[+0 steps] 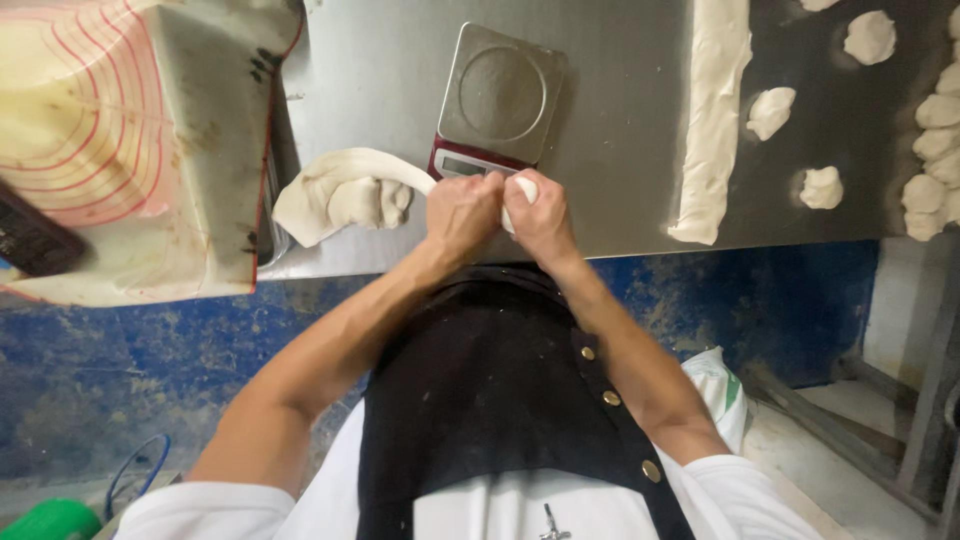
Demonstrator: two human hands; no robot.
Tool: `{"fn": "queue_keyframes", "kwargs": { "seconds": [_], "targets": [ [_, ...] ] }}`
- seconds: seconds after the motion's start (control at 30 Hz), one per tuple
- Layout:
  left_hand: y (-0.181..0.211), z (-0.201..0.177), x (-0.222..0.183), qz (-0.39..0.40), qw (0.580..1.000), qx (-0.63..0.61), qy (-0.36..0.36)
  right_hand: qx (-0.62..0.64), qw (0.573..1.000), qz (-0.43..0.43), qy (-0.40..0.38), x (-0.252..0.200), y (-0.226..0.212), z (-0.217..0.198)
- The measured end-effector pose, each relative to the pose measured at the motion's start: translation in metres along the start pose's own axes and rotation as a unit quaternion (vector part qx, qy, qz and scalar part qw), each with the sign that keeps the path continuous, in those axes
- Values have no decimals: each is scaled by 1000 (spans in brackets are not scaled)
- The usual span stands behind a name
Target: The person weighs pieces of dough on a digital scale and places them onto a large strip of dough on the counter.
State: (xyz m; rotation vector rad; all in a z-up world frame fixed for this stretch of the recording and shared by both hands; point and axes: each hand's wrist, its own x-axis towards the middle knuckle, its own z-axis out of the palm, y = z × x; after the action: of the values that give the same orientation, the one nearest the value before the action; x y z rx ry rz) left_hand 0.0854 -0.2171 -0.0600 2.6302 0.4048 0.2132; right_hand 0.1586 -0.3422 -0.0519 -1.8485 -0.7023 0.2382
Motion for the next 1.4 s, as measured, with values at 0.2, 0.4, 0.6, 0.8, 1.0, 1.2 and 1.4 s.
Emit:
{"fn": "queue_keyframes", "kwargs": {
  "seconds": [0.2,0.4,0.6,0.8,1.0,1.2,1.4],
  "targets": [
    [-42,6,38,-185,979,-50,-68,325,788,-179,-491,1,-158,-64],
    [-192,-11,71,-169,974,-107,105,-56,971,-216,-81,99,-79,-21],
    [-247,-67,6,-165,935,239,205,-122,988,-58,-75,26,-5,6],
    [-160,-34,-61,-125,992,-19,-17,-53,945,-51,-318,24,10,85],
    [-151,-18,-78,-124,983,33,-131,-206,907,-74,-359,23,33,161],
    [-122,-9,-94,-29,991,132,12,-46,913,33,-405,17,30,102],
    [-78,-25,-73,-76,939,-200,-268,169,896,213,-352,-9,27,9]
  ]
}}
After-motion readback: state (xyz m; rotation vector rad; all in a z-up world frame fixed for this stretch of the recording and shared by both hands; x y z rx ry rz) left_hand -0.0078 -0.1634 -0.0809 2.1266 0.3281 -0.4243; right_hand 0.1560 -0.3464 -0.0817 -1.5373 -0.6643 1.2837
